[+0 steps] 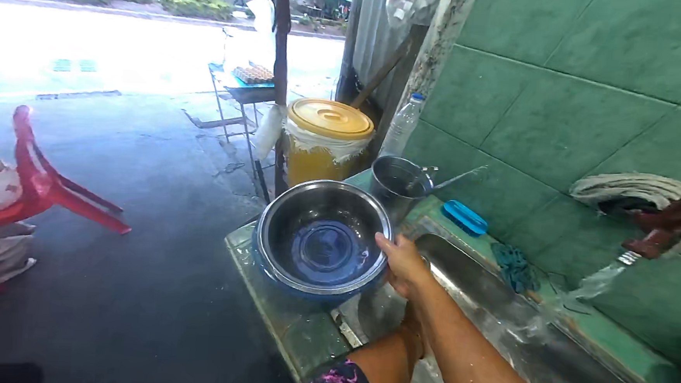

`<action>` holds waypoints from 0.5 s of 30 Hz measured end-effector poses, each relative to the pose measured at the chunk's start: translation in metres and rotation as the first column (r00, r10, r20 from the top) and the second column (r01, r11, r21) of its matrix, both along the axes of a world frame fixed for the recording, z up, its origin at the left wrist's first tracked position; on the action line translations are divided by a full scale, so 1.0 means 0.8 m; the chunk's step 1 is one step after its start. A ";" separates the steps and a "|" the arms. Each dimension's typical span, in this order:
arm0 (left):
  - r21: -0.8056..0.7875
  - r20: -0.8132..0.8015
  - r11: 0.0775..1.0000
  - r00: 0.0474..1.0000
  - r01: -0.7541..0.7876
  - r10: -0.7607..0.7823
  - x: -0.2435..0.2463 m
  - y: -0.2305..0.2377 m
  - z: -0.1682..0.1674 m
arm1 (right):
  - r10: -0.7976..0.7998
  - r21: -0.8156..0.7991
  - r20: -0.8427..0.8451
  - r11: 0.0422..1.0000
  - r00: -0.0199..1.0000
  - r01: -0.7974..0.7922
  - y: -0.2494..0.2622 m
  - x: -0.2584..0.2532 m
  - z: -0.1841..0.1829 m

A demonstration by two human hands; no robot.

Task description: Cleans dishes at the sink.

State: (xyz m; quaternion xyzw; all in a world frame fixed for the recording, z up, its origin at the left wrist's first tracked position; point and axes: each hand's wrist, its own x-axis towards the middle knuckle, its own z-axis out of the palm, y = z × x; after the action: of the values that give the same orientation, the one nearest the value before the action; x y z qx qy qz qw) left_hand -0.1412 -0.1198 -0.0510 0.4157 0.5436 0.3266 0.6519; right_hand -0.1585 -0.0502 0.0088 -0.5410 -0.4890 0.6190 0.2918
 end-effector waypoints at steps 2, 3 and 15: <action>-0.122 0.340 0.938 0.874 -0.324 0.347 0.033 0.031 -0.027 | 0.151 0.126 0.252 0.974 0.956 -0.187 0.013 0.064 0.003; -0.227 0.463 0.890 0.760 -0.396 0.456 0.050 0.057 -0.041 | 0.104 0.236 0.437 0.945 0.893 -0.226 0.019 0.107 0.006; -0.143 0.471 0.988 0.882 0.059 0.015 0.160 0.148 0.043 | -0.699 0.171 -0.352 0.606 0.622 0.777 0.027 0.289 -0.045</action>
State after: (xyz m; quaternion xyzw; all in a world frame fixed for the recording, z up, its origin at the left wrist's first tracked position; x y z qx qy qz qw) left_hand -0.0133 -0.0013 -0.0166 0.2791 0.3878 0.3676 0.7979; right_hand 0.0728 -0.0285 -0.0275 -0.5603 -0.2681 0.4198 0.6618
